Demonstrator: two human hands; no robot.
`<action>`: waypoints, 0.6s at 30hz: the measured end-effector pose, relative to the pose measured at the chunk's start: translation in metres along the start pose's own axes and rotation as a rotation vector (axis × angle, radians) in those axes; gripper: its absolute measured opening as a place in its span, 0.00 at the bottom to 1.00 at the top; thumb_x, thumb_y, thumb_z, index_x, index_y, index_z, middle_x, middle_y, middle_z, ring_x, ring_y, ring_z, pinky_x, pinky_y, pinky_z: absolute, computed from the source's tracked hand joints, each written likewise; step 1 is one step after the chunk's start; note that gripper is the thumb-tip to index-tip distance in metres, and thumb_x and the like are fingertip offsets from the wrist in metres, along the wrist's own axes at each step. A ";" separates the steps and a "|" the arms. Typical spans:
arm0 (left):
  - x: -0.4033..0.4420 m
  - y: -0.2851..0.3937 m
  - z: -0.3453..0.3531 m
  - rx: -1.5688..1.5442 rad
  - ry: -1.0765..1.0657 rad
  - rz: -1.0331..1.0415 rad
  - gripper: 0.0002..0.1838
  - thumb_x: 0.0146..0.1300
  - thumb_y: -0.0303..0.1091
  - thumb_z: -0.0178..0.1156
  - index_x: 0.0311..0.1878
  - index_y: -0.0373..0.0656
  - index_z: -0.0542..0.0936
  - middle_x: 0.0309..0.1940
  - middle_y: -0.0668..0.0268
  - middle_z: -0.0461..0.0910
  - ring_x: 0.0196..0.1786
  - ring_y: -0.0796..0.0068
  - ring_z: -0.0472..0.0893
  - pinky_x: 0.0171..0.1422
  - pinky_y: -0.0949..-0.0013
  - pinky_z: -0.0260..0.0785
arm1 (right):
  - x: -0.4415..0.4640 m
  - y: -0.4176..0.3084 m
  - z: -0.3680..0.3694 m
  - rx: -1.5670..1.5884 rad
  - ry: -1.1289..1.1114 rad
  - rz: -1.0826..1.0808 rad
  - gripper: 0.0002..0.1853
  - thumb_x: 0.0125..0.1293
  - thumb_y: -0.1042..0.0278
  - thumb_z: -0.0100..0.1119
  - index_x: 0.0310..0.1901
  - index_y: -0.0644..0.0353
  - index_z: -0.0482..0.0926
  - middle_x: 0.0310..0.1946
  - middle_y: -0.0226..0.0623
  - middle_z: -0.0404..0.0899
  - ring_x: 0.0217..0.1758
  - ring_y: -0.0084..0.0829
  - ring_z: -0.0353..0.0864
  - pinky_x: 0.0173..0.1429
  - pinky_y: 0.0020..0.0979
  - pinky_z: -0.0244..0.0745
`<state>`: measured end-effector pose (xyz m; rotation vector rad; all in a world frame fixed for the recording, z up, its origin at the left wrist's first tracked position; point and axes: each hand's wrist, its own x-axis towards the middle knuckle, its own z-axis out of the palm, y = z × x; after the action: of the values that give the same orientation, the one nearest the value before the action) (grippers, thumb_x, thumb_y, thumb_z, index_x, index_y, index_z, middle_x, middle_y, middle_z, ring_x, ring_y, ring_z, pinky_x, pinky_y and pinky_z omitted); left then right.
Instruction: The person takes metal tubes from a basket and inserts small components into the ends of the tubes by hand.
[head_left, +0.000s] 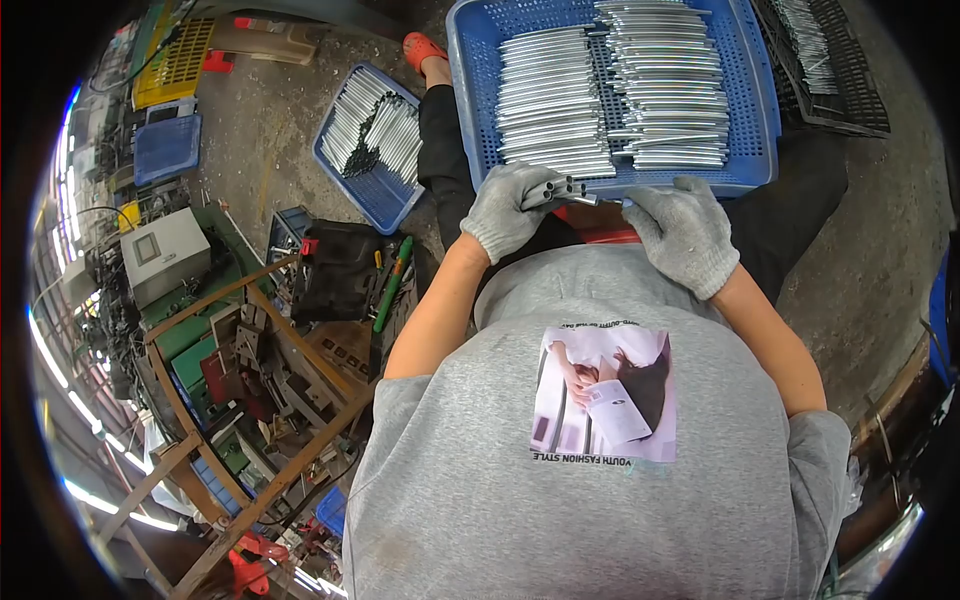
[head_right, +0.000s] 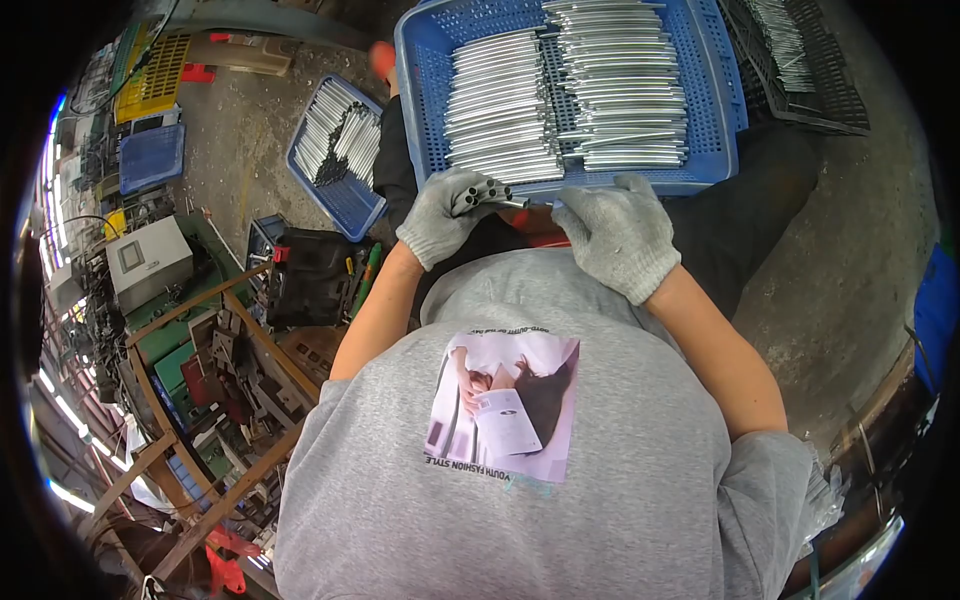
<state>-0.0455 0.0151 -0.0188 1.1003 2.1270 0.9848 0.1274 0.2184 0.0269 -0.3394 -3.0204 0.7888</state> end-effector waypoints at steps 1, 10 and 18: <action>-0.001 -0.001 0.001 0.010 0.020 0.049 0.15 0.53 0.25 0.72 0.46 0.45 0.88 0.36 0.65 0.89 0.36 0.57 0.82 0.48 0.60 0.74 | -0.001 0.001 0.002 0.010 0.020 -0.033 0.10 0.68 0.63 0.64 0.45 0.55 0.88 0.31 0.31 0.91 0.33 0.39 0.86 0.60 0.37 0.75; -0.009 0.015 0.001 0.108 0.072 0.174 0.15 0.52 0.25 0.70 0.44 0.46 0.89 0.38 0.69 0.88 0.40 0.66 0.81 0.55 0.63 0.69 | 0.000 -0.005 0.003 -0.032 -0.020 -0.057 0.08 0.68 0.64 0.63 0.44 0.54 0.88 0.31 0.30 0.91 0.33 0.36 0.87 0.61 0.37 0.74; -0.022 0.027 0.007 0.282 0.233 0.255 0.14 0.52 0.37 0.70 0.44 0.53 0.88 0.41 0.75 0.87 0.45 0.72 0.79 0.60 0.63 0.64 | 0.000 -0.012 -0.004 0.001 -0.019 -0.154 0.07 0.67 0.65 0.63 0.39 0.55 0.89 0.30 0.32 0.90 0.32 0.38 0.86 0.55 0.35 0.75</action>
<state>-0.0171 0.0094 0.0019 1.4869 2.4108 0.9865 0.1248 0.2099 0.0361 -0.0979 -3.0174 0.7864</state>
